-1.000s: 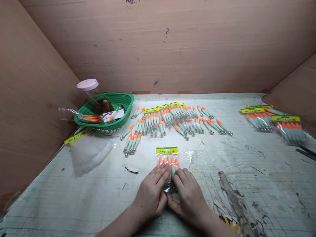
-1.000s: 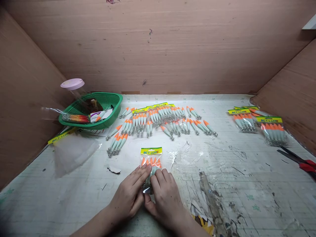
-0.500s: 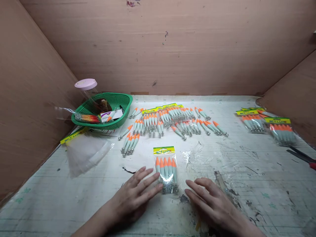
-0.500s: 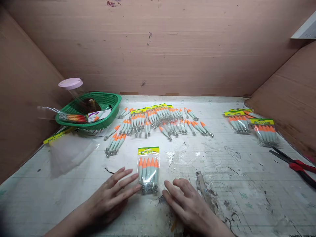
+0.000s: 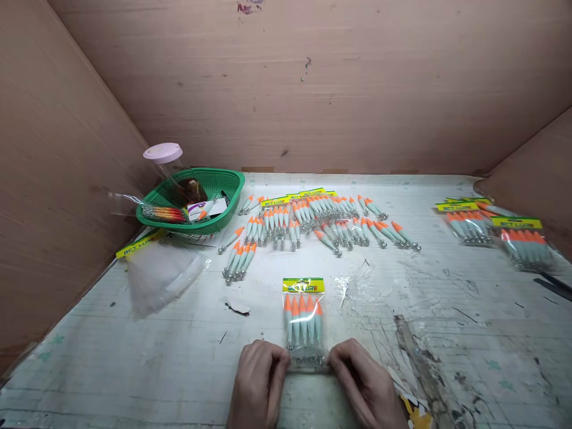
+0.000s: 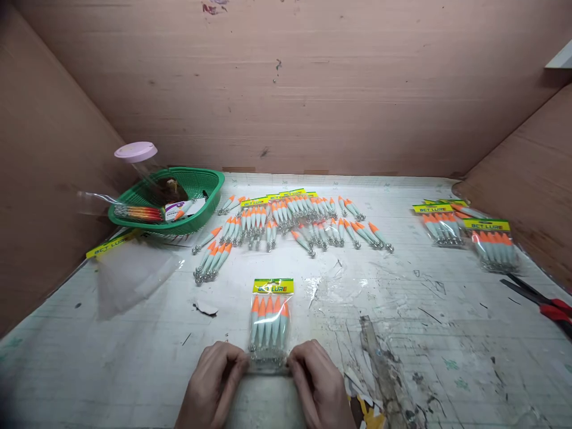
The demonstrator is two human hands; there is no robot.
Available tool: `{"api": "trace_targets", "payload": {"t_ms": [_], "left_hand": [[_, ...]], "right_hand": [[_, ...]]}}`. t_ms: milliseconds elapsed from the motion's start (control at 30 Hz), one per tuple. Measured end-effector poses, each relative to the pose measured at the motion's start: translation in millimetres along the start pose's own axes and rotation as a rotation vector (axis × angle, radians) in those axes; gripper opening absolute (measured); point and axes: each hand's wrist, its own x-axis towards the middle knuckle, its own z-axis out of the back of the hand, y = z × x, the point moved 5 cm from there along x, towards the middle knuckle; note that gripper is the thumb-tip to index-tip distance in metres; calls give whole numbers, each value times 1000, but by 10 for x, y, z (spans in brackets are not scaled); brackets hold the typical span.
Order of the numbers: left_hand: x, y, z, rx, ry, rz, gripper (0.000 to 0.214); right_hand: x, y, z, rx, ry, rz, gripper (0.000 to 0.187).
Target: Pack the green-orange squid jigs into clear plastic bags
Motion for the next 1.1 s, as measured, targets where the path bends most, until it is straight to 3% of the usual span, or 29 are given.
{"api": "trace_targets", "payload": {"t_ms": [100,267,400,567,633,800,933,1000,1067,1100], "left_hand": [[-38,-16,-63,71,-97,138,12],[23,-44,-109,157,-122,198,14],[117,-43,-101,226,-117,282,23],[258,21,-73,238,77,470,25],[298,49,-51,218,148,519,24],[319,72,-95,210,207,541,25],[311,-18,-196,-93,165,426,33],[364,-58,-183,-189,191,359,36],[519,-58,-85,-113,213,254,33],[642,-36,-11,-8,208,181,28]], "right_hand": [[-8,18,-85,-84,-152,-89,18],[35,92,-140,-237,-311,-64,18],[84,76,-186,-313,-277,-163,22],[178,17,-137,-335,-256,-280,15],[205,-23,-87,-264,-274,-319,11],[197,-62,-159,-60,-278,-346,26],[151,-140,-287,526,-284,-441,33],[174,-245,-75,717,-311,-523,35],[266,-391,491,633,-399,-563,38],[343,-457,907,500,-493,-534,39]]}}
